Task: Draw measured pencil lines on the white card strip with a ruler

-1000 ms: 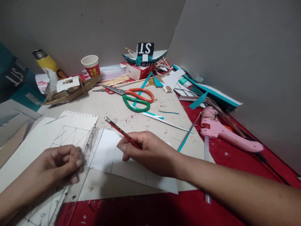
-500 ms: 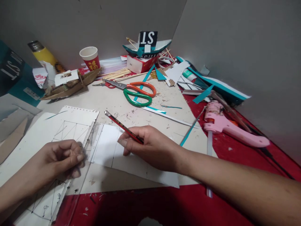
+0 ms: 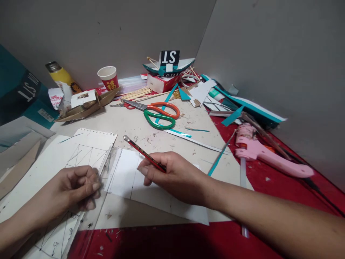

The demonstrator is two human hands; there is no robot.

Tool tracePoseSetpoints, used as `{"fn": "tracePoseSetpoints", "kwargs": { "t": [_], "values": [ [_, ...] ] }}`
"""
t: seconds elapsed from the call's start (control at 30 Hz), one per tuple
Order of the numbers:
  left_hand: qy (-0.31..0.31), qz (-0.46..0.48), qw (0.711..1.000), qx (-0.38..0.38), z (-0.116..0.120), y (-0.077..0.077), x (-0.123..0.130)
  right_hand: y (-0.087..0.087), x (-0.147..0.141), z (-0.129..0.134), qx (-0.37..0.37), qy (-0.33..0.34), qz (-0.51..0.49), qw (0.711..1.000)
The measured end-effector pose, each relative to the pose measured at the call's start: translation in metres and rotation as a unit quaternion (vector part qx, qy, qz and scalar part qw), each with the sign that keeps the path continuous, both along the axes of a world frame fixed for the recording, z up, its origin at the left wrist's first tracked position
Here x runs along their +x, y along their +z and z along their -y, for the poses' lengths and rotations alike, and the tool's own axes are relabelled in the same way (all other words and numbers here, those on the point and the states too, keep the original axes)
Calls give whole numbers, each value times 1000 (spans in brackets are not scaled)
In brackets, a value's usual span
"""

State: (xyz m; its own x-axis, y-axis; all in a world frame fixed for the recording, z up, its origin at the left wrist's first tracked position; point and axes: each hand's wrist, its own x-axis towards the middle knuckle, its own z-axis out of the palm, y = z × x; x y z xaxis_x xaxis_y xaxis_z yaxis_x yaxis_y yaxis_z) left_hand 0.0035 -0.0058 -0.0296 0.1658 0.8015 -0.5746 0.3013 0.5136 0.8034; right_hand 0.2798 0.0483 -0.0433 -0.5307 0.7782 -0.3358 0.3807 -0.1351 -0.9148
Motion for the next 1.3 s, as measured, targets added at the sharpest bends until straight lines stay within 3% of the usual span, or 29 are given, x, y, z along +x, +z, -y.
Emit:
{"fn": "tracePoseSetpoints", "kwargs": {
  "t": [0.47, 0.63, 0.73, 0.83, 1.03, 1.13, 1.3],
  "values": [
    [5, -4, 1000, -17, -2, 4, 3, 0, 0, 2, -7, -9, -2, 1000],
    [11, 2, 999, -31, -4, 4, 3, 2, 4, 6, -41, -76, -93, 992],
    [5, 6, 1000, -30, -4, 1, 1, 13, 14, 8, 2, -120, -148, 982],
    [-8, 9, 1000, -14, -3, -2, -3, 32, 28, 7, 68, -127, -114, 983],
    [-26, 14, 1000, -3, -2, -7, -6, 61, 32, 1, 66, -99, -58, 991],
    [-21, 16, 1000, -5, -3, -8, -4, 57, 19, 2, 41, -78, -81, 993],
    [-23, 15, 1000, -6, -5, -6, -1, 32, -6, 7, 21, -55, -102, 993]
  ]
}}
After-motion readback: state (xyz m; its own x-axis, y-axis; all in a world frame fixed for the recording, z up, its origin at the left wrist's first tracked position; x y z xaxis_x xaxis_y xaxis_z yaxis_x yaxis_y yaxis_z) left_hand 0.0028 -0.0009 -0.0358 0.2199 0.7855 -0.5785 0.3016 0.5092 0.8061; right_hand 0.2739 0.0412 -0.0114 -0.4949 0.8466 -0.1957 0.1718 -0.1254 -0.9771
